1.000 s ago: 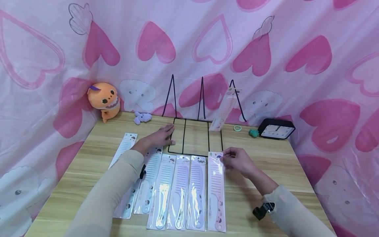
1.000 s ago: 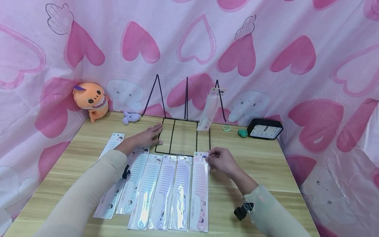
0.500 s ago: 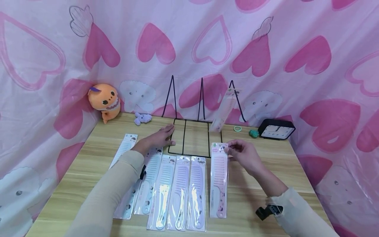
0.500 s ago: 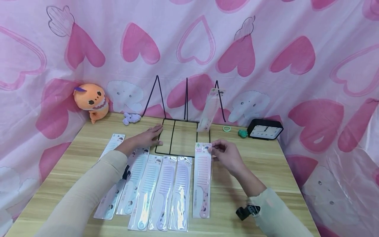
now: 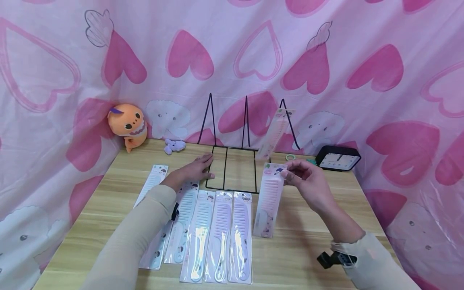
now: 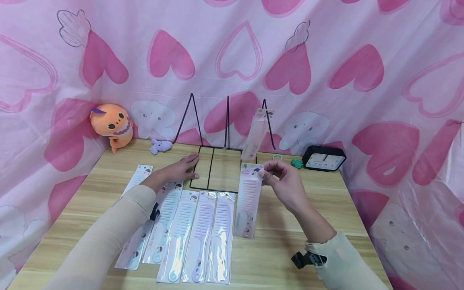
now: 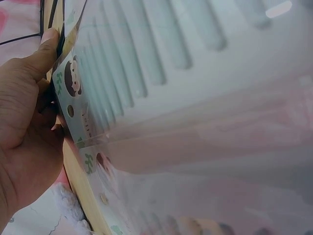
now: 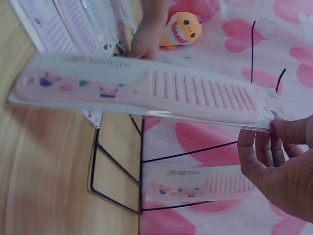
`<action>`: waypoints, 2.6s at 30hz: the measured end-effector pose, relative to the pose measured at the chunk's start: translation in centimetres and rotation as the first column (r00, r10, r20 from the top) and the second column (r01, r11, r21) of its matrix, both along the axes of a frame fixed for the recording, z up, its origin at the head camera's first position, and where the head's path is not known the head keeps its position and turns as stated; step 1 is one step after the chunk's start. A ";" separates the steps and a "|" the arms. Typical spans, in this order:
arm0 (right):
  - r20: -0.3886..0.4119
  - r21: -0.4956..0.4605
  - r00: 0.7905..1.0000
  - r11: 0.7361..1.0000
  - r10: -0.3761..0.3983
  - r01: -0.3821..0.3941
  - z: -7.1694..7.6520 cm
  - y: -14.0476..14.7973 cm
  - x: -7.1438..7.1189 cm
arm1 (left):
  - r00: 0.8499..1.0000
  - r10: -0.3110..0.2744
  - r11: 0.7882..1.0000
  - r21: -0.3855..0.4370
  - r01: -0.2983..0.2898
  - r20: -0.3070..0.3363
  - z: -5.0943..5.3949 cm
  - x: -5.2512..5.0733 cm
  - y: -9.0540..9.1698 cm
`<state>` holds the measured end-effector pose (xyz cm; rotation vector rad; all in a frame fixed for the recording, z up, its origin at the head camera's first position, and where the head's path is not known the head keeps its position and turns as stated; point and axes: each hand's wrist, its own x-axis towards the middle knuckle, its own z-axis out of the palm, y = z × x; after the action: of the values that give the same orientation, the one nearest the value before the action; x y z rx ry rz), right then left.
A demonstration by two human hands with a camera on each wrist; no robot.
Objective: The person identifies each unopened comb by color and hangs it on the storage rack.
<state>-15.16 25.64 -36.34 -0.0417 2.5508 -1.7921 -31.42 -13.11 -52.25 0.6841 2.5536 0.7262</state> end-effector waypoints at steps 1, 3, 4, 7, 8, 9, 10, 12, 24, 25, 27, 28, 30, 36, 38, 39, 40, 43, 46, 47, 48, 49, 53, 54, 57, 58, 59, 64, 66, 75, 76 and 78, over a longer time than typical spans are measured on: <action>-0.014 -0.002 1.000 1.000 -0.004 0.004 0.2 0.0 0.1 | 1.000 -0.004 1.000 0.003 0.004 -0.001 0.0 0.0 0.0; -0.037 -0.004 0.999 1.000 -0.011 0.011 0.4 0.1 0.2 | 1.000 -0.003 1.000 -0.001 0.003 0.010 0.6 0.3 0.1; -0.046 -0.004 0.999 1.000 -0.014 0.014 0.4 0.1 0.2 | 1.000 -0.004 1.000 0.003 0.003 0.011 0.7 0.3 0.1; -0.075 -0.005 0.997 1.000 -0.026 0.026 0.4 0.2 0.3 | 1.000 -0.007 1.000 0.004 0.007 0.011 0.6 0.3 0.1; -0.085 -0.008 0.996 1.000 -0.031 0.031 0.4 0.3 0.3 | 1.000 -0.005 1.000 0.007 0.005 0.011 0.5 0.2 0.0; -0.095 -0.016 0.995 0.999 -0.040 0.038 0.4 0.2 0.3 | 1.000 -0.006 1.000 0.006 0.006 0.010 0.5 0.3 0.0; -0.104 -0.027 0.993 0.999 -0.048 0.046 0.4 0.2 0.3 | 1.000 -0.006 1.000 0.005 0.006 0.012 0.4 0.3 -0.1; -0.127 -0.077 0.990 0.995 -0.070 0.060 0.4 0.2 0.3 | 1.000 -0.006 1.000 -0.005 0.007 0.013 0.5 0.5 -0.1; -0.272 -0.407 0.945 0.911 -0.184 0.060 1.7 1.0 -0.4 | 1.000 0.019 0.999 -0.048 -0.019 -0.007 1.2 1.2 0.4; -0.277 -0.432 0.942 0.900 -0.191 0.056 1.8 1.0 -0.5 | 1.000 0.021 0.998 -0.051 -0.021 -0.008 1.2 1.2 0.4; -0.285 -0.468 0.936 0.882 -0.209 0.054 1.8 1.1 -0.6 | 1.000 0.025 0.998 -0.049 -0.025 -0.005 1.3 1.2 0.4; -0.288 -0.480 0.933 0.875 -0.218 0.056 1.8 1.1 -0.7 | 1.000 0.026 0.998 -0.049 -0.026 -0.004 1.3 1.2 0.4; -0.287 -0.499 0.929 0.864 -0.235 0.064 1.8 1.3 -0.7 | 1.000 0.027 0.998 -0.047 -0.027 0.000 1.3 1.1 0.5; -0.265 -0.517 0.926 0.850 -0.268 0.099 1.8 1.7 -0.8 | 0.999 0.032 0.999 -0.042 -0.031 0.021 1.3 1.0 0.5; -0.260 -0.522 0.925 0.846 -0.275 0.105 1.9 1.7 -0.9 | 0.999 0.035 0.999 -0.041 -0.034 0.023 1.3 1.0 0.5; -0.260 -0.524 0.924 0.845 -0.279 0.108 1.9 1.7 -0.9 | 0.999 0.035 0.999 -0.042 -0.034 0.022 1.3 1.0 0.5; -0.258 -0.531 0.925 0.841 -0.280 0.107 1.9 1.6 -1.0 | 0.999 0.035 0.998 -0.043 -0.034 0.019 1.4 1.1 0.5; -0.249 -0.549 0.930 0.830 -0.270 0.095 1.9 1.4 -1.2 | 0.999 0.042 0.998 -0.043 -0.041 0.020 1.5 1.1 0.6; -0.238 -0.537 0.935 0.838 -0.264 0.100 1.8 1.2 -1.4 | 0.999 0.048 0.998 -0.047 -0.046 0.026 1.5 1.1 0.7; -0.233 -0.525 0.936 0.844 -0.264 0.108 1.8 1.2 -1.5 | 0.998 0.050 0.998 -0.048 -0.049 0.029 1.5 1.2 0.7; -0.228 -0.512 0.937 0.851 -0.265 0.116 1.9 1.1 -1.6 | 0.998 0.053 0.997 -0.049 -0.051 0.030 1.6 1.2 0.7; -0.220 -0.498 0.939 0.858 -0.265 0.125 1.9 1.1 -1.7 | 0.998 0.053 0.997 -0.049 -0.052 0.028 1.6 1.2 0.7; -0.186 -0.463 0.944 0.872 -0.271 0.159 1.9 1.1 -2.5 | 0.998 0.056 0.997 -0.053 -0.054 0.030 1.5 1.2 0.7; -0.183 -0.465 0.945 0.870 -0.273 0.162 1.9 1.1 -2.8 | 0.998 0.054 0.997 -0.054 -0.052 0.029 1.5 1.2 0.7; -0.181 -0.493 0.939 0.853 -0.292 0.170 1.8 0.9 -3.9 | 0.998 0.049 0.997 -0.061 -0.047 0.028 1.4 1.1 0.7; -0.182 -0.502 0.937 0.847 -0.300 0.173 1.8 0.9 -4.3 | 0.999 0.047 0.997 -0.063 -0.045 0.025 1.4 1.1 0.7; -0.183 -0.511 0.934 0.841 -0.307 0.177 1.8 0.8 -4.7 | 0.999 0.046 0.997 -0.063 -0.044 0.024 1.5 1.0 0.7; -0.188 -0.491 0.921 0.845 -0.342 0.214 1.9 0.6 -6.9 | 0.999 0.044 0.997 -0.062 -0.043 0.021 1.7 1.1 0.6; -0.193 -0.469 0.915 0.853 -0.353 0.230 1.9 0.6 -7.7 | 0.999 0.048 0.997 -0.061 -0.046 0.026 1.8 1.1 0.6; -0.213 -0.376 0.898 0.881 -0.384 0.287 2.1 0.4 -10.3 | 0.999 0.042 0.997 -0.064 -0.040 0.020 1.7 1.1 0.7; -0.212 -0.375 0.898 0.881 -0.386 0.290 2.1 0.4 -10.5 | 0.999 0.042 0.997 -0.063 -0.041 0.020 1.7 1.1 0.7; -0.215 -0.360 0.896 0.885 -0.388 0.296 2.1 0.3 -10.9 | 0.999 0.043 0.997 -0.068 -0.042 0.020 1.7 1.1 0.7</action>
<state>-26.06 25.95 -34.23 0.1799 2.5396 -2.4920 -30.32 -12.38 -50.59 0.5989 2.5675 0.6540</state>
